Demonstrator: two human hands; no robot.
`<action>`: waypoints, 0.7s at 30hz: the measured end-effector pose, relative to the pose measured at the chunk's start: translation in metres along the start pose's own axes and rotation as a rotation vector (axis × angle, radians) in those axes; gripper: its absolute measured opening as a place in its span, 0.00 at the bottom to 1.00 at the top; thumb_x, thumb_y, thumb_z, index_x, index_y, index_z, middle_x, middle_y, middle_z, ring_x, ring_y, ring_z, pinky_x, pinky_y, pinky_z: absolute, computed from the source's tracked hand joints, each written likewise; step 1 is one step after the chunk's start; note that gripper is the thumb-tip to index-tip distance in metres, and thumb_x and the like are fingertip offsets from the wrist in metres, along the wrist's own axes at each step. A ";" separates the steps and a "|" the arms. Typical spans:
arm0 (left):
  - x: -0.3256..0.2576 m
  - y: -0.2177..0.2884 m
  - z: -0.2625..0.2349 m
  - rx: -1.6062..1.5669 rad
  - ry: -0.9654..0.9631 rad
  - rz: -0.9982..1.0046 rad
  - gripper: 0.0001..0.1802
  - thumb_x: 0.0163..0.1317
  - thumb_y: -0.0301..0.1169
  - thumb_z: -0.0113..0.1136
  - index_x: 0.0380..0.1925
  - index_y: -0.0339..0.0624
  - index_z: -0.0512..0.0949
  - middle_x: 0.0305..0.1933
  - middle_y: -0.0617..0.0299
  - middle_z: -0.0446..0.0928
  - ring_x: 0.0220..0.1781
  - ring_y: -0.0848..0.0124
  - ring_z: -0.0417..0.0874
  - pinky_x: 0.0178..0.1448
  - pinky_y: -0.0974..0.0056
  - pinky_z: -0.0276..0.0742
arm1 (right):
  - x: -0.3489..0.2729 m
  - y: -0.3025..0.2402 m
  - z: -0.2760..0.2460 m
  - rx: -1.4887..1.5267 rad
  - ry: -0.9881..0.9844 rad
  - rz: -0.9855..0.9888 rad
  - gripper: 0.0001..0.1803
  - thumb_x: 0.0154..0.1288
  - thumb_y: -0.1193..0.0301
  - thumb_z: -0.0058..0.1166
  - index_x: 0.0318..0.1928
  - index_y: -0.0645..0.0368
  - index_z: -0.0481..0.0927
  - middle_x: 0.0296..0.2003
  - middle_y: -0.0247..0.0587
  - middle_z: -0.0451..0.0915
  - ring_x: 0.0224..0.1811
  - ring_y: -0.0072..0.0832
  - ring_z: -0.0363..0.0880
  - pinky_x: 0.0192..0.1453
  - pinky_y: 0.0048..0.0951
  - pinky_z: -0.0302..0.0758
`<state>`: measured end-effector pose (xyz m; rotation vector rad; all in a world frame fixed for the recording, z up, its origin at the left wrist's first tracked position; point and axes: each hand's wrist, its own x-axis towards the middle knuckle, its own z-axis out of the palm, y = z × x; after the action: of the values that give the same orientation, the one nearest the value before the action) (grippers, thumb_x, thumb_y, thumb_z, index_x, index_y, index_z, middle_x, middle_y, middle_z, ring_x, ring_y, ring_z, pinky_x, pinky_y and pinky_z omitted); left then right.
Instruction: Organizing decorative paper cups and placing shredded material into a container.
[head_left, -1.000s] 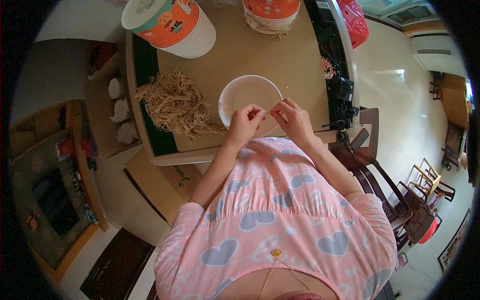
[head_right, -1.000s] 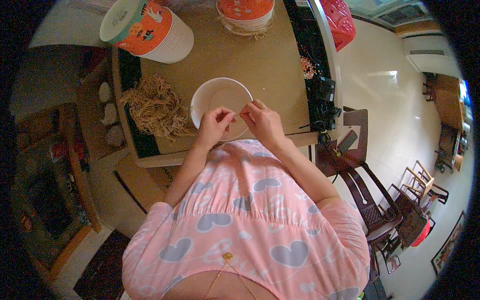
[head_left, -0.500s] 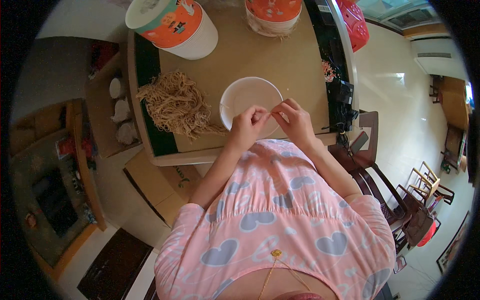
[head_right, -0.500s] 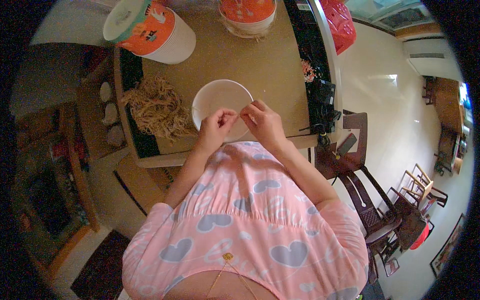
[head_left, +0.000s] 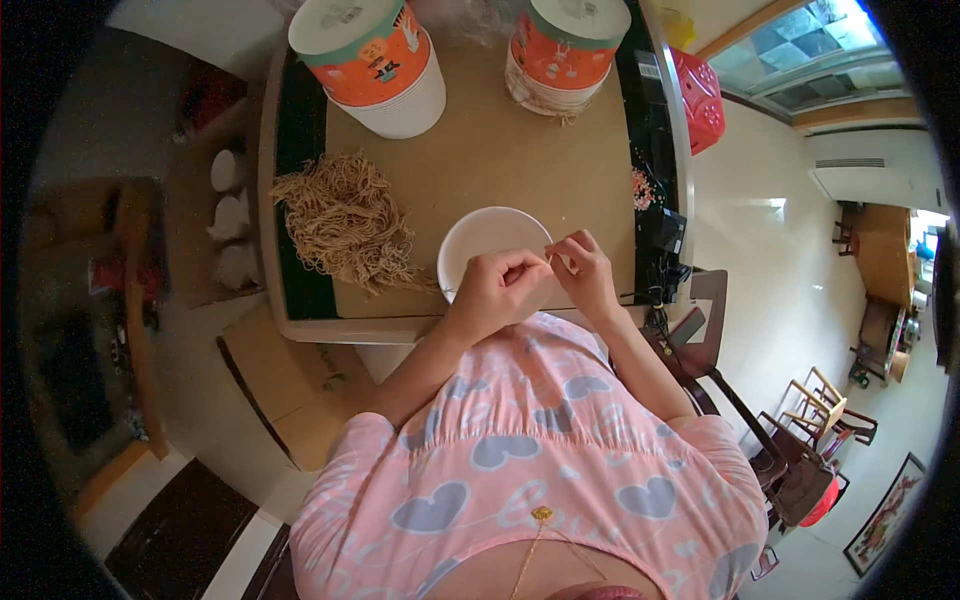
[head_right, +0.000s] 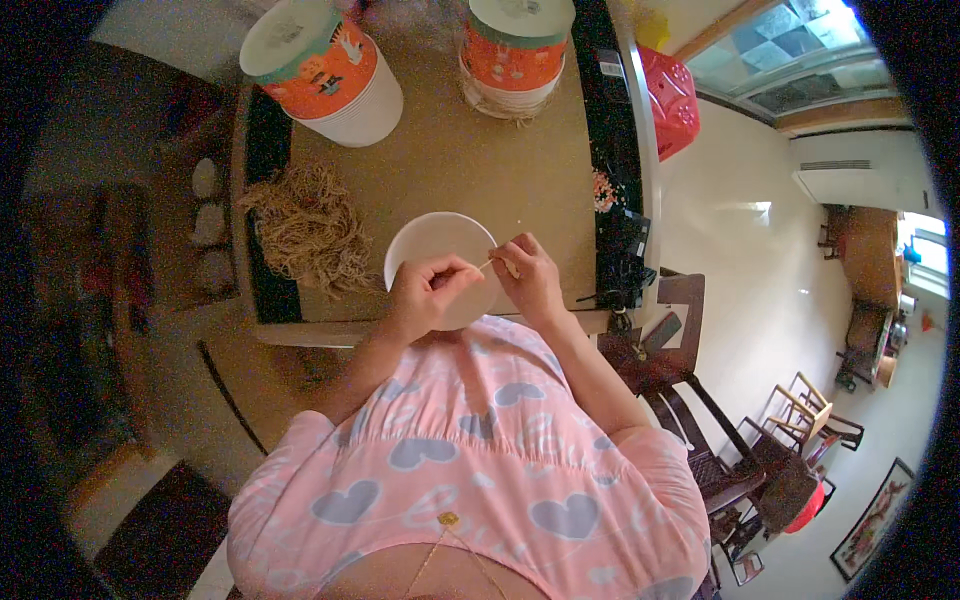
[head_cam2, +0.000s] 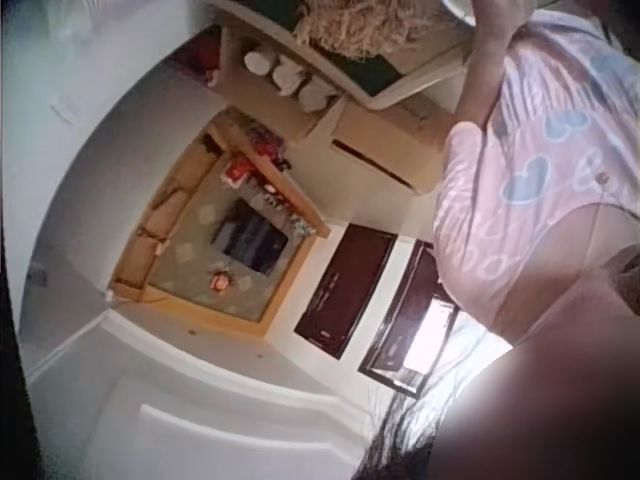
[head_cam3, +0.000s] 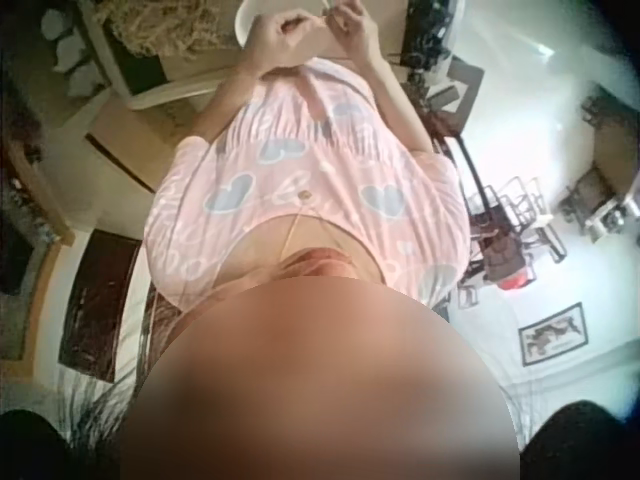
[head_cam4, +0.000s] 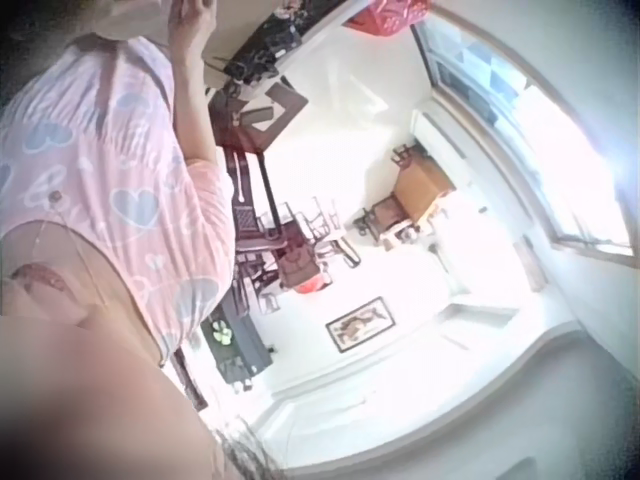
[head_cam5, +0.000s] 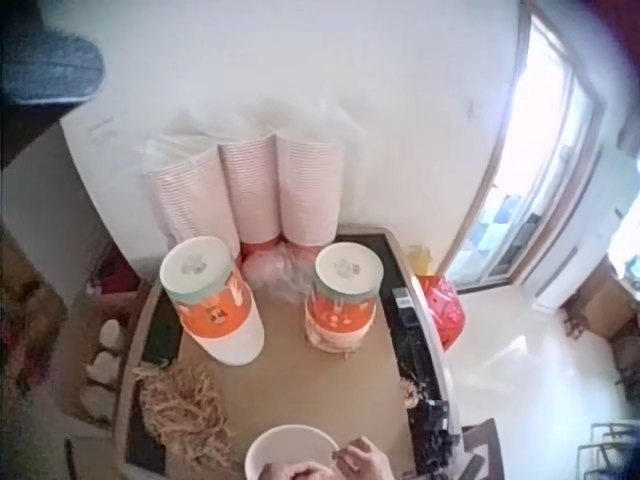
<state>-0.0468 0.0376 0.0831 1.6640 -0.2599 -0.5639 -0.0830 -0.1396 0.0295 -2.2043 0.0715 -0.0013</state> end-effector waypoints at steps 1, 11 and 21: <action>0.002 0.003 -0.001 -0.013 0.010 -0.006 0.05 0.58 0.27 0.60 0.30 0.36 0.80 0.20 0.71 0.73 0.23 0.84 0.67 0.29 0.74 0.64 | 0.004 -0.005 -0.002 -0.008 -0.003 -0.008 0.07 0.54 0.76 0.57 0.36 0.55 0.80 0.32 0.43 0.75 0.32 0.40 0.76 0.35 0.35 0.74; 0.034 -0.035 -0.048 0.377 0.425 0.103 0.05 0.56 0.24 0.56 0.33 0.41 0.77 0.28 0.54 0.75 0.32 0.59 0.80 0.35 0.61 0.75 | 0.033 -0.001 -0.008 0.129 0.036 0.135 0.09 0.61 0.75 0.53 0.41 0.62 0.77 0.27 0.42 0.76 0.26 0.27 0.73 0.32 0.27 0.71; 0.052 -0.111 -0.080 -0.267 0.098 -0.451 0.07 0.62 0.31 0.56 0.30 0.39 0.78 0.21 0.65 0.75 0.18 0.77 0.73 0.19 0.70 0.70 | 0.065 0.048 0.007 0.166 -0.209 0.514 0.19 0.67 0.59 0.46 0.32 0.63 0.82 0.15 0.38 0.76 0.16 0.25 0.73 0.21 0.30 0.68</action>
<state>0.0211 0.1015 -0.0295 1.4856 0.2625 -0.8115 -0.0205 -0.1655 -0.0152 -1.9530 0.4992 0.4896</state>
